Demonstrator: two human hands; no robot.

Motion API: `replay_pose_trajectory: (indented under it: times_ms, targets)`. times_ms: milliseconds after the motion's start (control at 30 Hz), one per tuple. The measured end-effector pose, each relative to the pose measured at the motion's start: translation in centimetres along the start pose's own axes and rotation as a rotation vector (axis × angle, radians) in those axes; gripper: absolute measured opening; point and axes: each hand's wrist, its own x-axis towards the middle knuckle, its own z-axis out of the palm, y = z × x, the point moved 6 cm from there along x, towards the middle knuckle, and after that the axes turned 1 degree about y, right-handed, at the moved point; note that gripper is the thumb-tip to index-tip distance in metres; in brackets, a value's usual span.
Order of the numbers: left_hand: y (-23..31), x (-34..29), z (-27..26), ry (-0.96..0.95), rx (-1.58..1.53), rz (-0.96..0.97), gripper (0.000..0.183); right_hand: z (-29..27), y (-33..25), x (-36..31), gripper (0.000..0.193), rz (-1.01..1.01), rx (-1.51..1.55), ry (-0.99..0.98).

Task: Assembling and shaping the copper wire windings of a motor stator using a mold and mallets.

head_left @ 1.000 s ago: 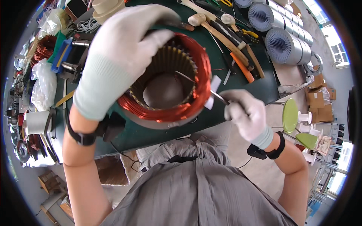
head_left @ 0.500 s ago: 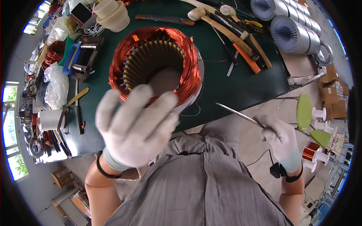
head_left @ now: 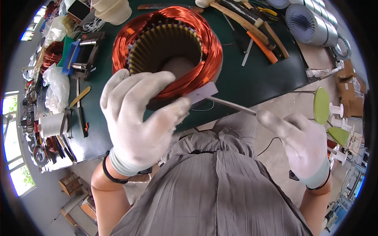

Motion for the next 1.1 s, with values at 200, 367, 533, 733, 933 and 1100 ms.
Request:
replay_pose_trajectory:
  times_ms: [200, 367, 533, 733, 933, 1100]
  targets:
    - [1.1, 1.4, 2.2, 0.137, 0.027, 0.036, 0.035, -1.4, 0.4, 1.3, 0.054, 0.098, -0.096, 0.081]
    - [1.3, 1.5, 3.2, 0.259, 0.084, 0.033, 0.040, -2.4, 0.8, 2.2, 0.052, 0.116, -0.092, 0.045]
    - [1.4, 1.6, 4.0, 0.352, 0.183, 0.032, 0.041, -2.8, 0.8, 2.5, 0.051, 0.138, -0.051, -0.053]
    - [1.5, 1.7, 4.1, 0.410, 0.191, -0.015, 0.039, -0.1, 1.7, 2.2, 0.069, 0.087, 0.127, -0.012]
    - [1.8, 1.9, 3.8, 0.445, 0.159, -0.052, 0.029, 1.1, 2.8, 2.6, 0.049, 0.149, 0.426, 0.002]
    - [2.3, 1.8, 4.0, 0.432, 0.191, -0.103, 0.031, 1.0, 1.8, 6.7, 0.039, 0.376, 0.627, -0.096]
